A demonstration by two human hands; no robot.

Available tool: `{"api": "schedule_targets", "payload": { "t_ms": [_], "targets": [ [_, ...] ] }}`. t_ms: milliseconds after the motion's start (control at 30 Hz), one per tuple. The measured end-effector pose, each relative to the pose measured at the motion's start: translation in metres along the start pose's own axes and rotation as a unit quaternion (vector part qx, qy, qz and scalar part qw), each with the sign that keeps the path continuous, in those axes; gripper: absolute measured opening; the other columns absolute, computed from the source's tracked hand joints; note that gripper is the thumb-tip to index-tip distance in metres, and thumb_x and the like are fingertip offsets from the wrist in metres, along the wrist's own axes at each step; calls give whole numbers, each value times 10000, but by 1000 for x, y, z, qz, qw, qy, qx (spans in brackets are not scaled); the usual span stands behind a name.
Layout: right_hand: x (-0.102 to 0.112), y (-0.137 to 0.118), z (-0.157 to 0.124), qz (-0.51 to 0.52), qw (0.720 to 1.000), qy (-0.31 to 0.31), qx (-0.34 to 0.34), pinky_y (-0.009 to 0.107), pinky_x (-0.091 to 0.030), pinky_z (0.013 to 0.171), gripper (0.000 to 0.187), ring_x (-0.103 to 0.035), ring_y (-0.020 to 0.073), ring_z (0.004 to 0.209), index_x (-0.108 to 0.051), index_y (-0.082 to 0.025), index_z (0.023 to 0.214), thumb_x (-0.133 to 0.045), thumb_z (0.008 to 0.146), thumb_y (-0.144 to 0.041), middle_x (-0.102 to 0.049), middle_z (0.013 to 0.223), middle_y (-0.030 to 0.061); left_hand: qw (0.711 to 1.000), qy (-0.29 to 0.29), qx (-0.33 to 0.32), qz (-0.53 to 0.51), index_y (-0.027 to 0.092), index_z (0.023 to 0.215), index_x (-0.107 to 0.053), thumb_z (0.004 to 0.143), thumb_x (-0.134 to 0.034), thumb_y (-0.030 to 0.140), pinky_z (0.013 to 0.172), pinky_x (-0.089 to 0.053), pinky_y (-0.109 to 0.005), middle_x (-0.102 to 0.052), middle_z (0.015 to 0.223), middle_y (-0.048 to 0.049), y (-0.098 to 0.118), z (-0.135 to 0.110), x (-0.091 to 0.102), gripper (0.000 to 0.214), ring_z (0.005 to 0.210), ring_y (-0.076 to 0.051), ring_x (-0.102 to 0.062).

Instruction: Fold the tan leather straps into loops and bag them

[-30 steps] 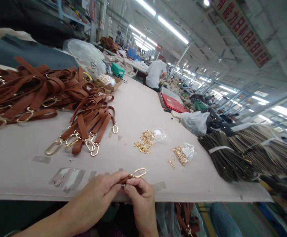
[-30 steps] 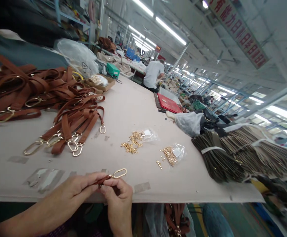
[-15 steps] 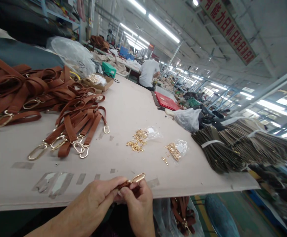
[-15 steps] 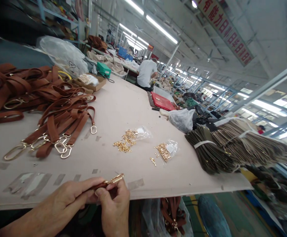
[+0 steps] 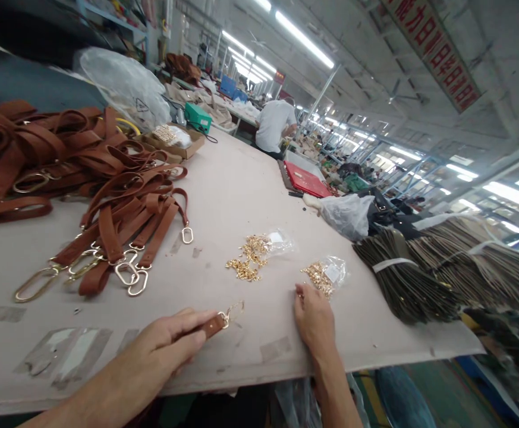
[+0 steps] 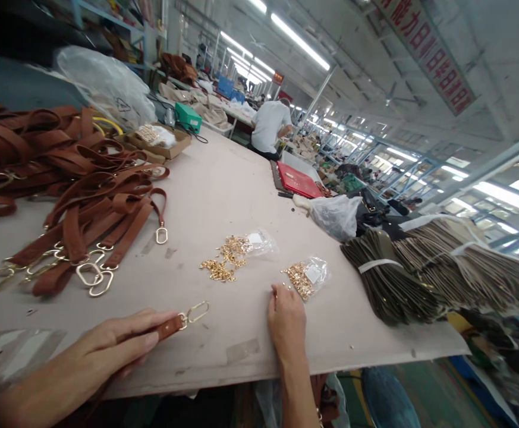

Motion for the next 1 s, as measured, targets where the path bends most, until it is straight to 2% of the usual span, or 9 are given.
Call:
{"api": "schedule_targets", "payload": {
  "t_ms": [100,167,267,433,567,667,800,900,1000],
  "targets": [
    [-3,0,6,-47,999,-9,26,411,-469,832,268,-611,284,871,-676,-162,1028,-446,891,-169,-694,888,123,991,-88,69,-77,247,1109,-734,800,-643,311,752,-479,-265,-748,1049,-10,-5,7,-5,328,857,-197,-638],
    [-5,2,9,-64,997,-10,36,408,-473,809,269,-613,285,842,-679,-153,1038,-452,900,-192,-687,868,133,982,-106,93,-123,196,1017,-727,780,-650,282,613,-397,-214,-713,871,16,-6,11,-7,264,678,-128,-548],
    [-8,7,13,-71,996,-13,59,409,-479,778,282,-618,287,805,-673,-139,1049,-442,912,-222,-690,844,142,980,-94,102,-141,149,887,-674,764,-651,285,548,-303,-199,-563,668,60,-7,15,-8,184,594,-95,-430],
    [-11,21,20,-49,994,-27,97,425,-496,753,296,-643,294,790,-673,-147,1002,-408,921,-250,-725,873,143,983,-81,108,-124,151,898,-634,806,-589,348,525,-276,-214,-494,631,71,-8,17,-8,222,564,-100,-404],
    [-7,20,17,-19,996,-9,92,422,-532,730,314,-683,281,781,-682,-161,955,-412,917,-315,-738,846,125,993,-56,71,-79,164,865,-641,816,-548,333,553,-283,-224,-473,633,71,-3,15,-9,199,588,-111,-390],
    [1,-7,-2,116,993,22,5,373,-569,712,286,-711,246,778,-702,-193,938,-541,885,-423,-756,882,88,997,-43,38,-45,159,837,-651,807,-543,329,621,-326,-241,-509,693,49,0,14,-11,204,655,-127,-420],
    [7,-70,-43,385,915,22,-122,311,-596,709,220,-717,208,748,-735,-199,866,-754,754,-387,-759,857,54,999,-35,10,-16,151,814,-659,795,-517,294,595,-337,-244,-536,667,32,0,11,-15,202,638,-136,-438],
    [8,-114,-68,471,875,46,-100,265,-586,661,100,-698,173,692,-735,-211,800,-776,734,-275,-744,794,27,1000,-14,-18,2,152,786,-663,793,-515,257,604,-358,-247,-587,697,11,-2,9,-18,181,653,-141,-472],
    [5,-141,-81,491,865,78,-63,238,-561,690,18,-685,150,716,-729,-238,792,-734,780,-226,-740,796,9,999,3,-49,19,153,784,-663,804,-515,215,616,-376,-251,-608,716,5,-4,6,-21,162,663,-145,-502]
  ]
}}
Point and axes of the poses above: each hand's wrist, its own z-axis towards the middle knuckle, its own x-axis out of the back of the hand, y = z × x, the point moved 1 cm from there along z, towards the middle knuckle
